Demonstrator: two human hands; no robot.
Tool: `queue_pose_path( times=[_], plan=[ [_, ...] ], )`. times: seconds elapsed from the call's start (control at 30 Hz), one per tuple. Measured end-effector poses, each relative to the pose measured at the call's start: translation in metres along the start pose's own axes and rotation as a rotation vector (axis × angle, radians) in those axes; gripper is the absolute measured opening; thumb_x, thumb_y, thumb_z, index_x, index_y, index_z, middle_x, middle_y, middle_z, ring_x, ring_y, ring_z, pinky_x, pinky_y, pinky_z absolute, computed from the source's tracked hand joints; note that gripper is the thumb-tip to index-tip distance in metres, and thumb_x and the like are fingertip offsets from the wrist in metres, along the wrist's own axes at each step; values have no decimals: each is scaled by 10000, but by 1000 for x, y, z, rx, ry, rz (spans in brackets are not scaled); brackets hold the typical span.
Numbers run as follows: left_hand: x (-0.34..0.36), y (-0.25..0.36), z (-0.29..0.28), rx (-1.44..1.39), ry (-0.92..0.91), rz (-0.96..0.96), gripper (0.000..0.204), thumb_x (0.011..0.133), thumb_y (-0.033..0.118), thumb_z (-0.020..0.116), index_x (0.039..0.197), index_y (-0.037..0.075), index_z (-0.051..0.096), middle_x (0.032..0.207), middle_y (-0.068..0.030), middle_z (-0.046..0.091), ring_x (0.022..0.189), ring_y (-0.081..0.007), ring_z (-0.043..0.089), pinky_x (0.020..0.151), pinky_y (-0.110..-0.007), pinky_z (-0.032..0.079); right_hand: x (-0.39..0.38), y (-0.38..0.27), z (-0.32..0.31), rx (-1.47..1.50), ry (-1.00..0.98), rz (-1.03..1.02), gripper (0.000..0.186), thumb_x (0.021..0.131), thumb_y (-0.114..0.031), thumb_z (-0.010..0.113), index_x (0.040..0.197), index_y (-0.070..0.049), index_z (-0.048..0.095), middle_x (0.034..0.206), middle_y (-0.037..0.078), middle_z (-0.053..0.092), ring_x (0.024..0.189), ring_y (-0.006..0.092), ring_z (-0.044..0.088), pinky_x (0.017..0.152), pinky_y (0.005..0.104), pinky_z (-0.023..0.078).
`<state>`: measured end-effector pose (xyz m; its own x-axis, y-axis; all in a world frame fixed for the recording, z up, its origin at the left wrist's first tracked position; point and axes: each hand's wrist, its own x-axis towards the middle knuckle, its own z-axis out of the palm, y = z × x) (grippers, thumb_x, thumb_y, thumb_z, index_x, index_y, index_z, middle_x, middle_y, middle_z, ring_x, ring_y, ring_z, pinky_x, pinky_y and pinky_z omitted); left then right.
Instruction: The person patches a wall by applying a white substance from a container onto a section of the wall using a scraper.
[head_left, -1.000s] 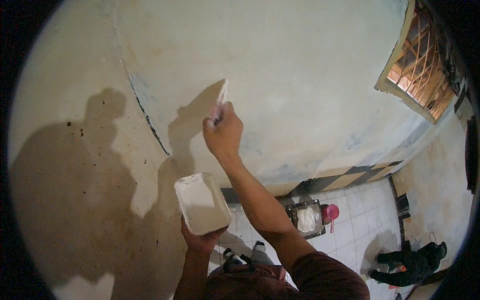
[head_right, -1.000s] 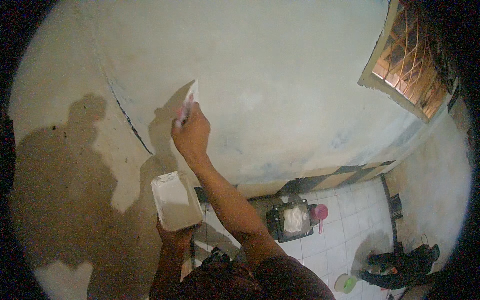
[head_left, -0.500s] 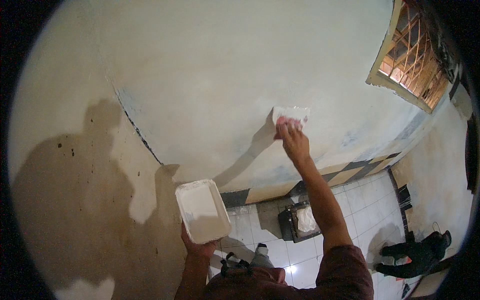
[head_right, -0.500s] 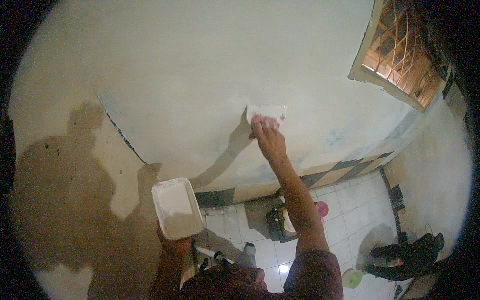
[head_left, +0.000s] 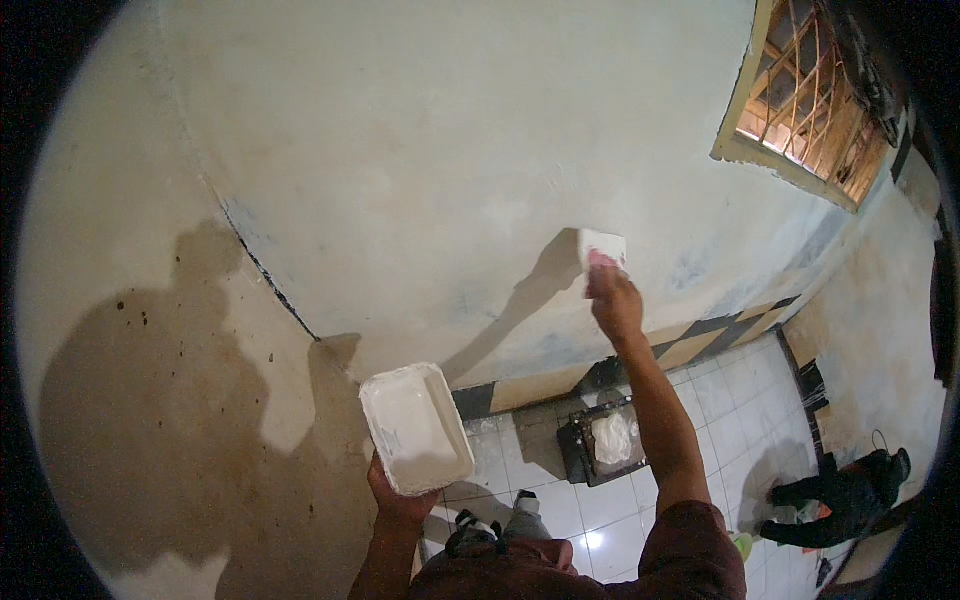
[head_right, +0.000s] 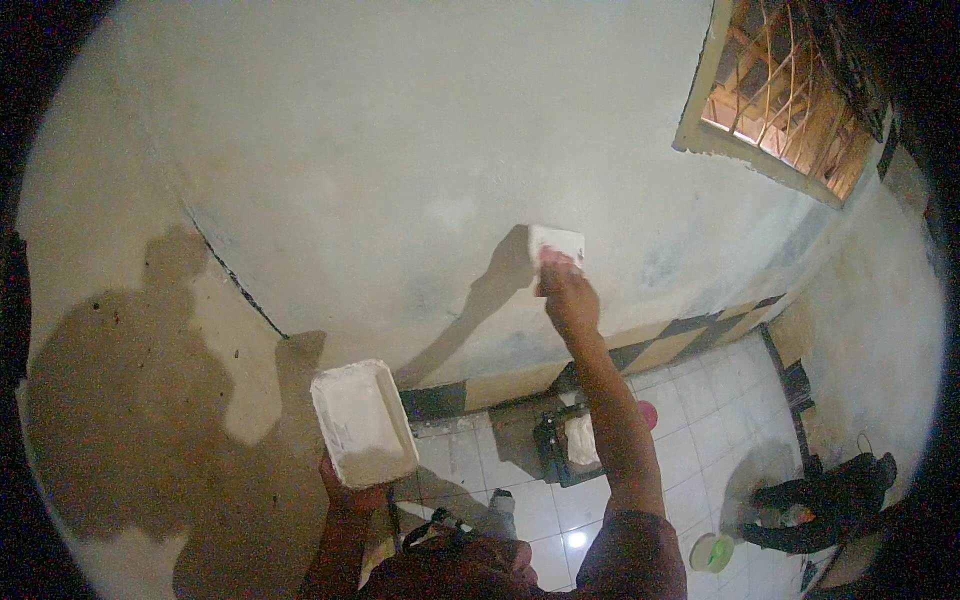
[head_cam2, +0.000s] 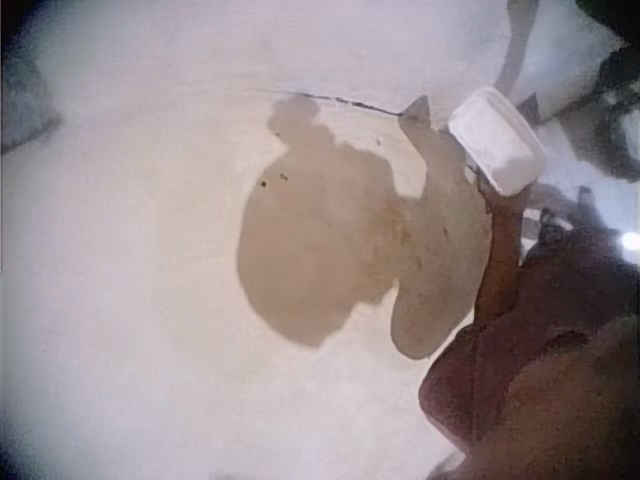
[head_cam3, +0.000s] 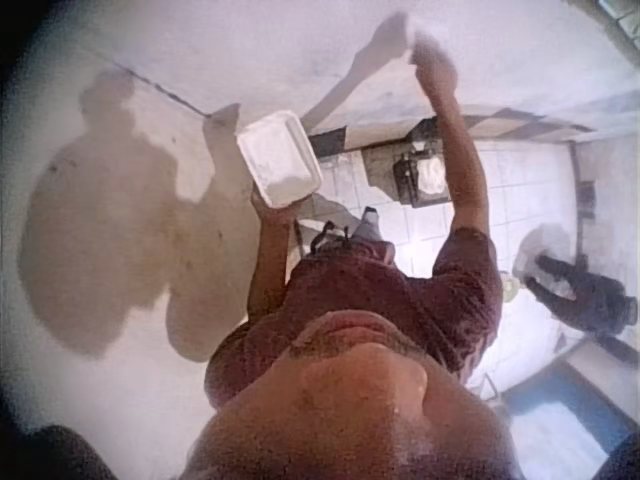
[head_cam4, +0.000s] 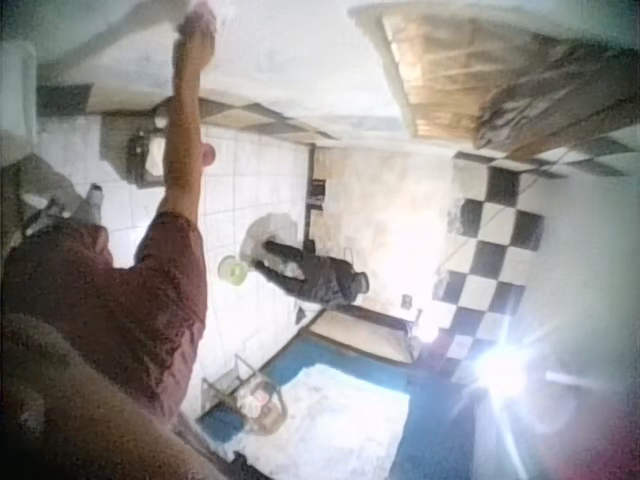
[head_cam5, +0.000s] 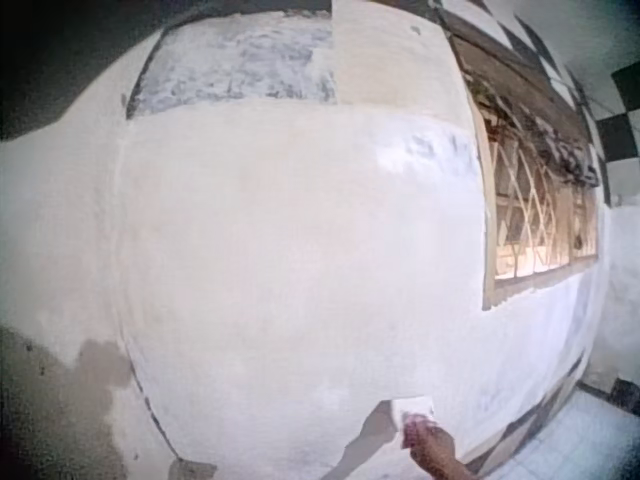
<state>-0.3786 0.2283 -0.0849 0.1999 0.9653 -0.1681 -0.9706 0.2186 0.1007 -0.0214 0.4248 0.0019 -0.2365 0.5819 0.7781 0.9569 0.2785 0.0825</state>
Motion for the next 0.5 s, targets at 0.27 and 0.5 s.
queue_pose_path(
  times=[0.27, 0.5],
  plan=[
    [-11, -6, -31, -55, -34, -17, 487, 927, 423, 407, 1271, 95, 514, 1200, -112, 585, 1079, -317, 581, 933, -504, 463, 92, 60, -50, 340, 315, 596, 109, 750, -62, 549, 718, -11, 458, 639, 88, 533, 594, 172, 512, 564, 343, 436],
    [-23, -3, -25, -12, -5, 95, 502, 924, 439, 418, 1279, 96, 508, 1214, -117, 578, 1128, -319, 551, 977, -508, 425, 123, -159, 29, 500, 221, 294, 214, 840, -159, 575, 987, -7, 607, 729, 172, 642, 652, 350, 635, 619, 411, 503]
  ],
)
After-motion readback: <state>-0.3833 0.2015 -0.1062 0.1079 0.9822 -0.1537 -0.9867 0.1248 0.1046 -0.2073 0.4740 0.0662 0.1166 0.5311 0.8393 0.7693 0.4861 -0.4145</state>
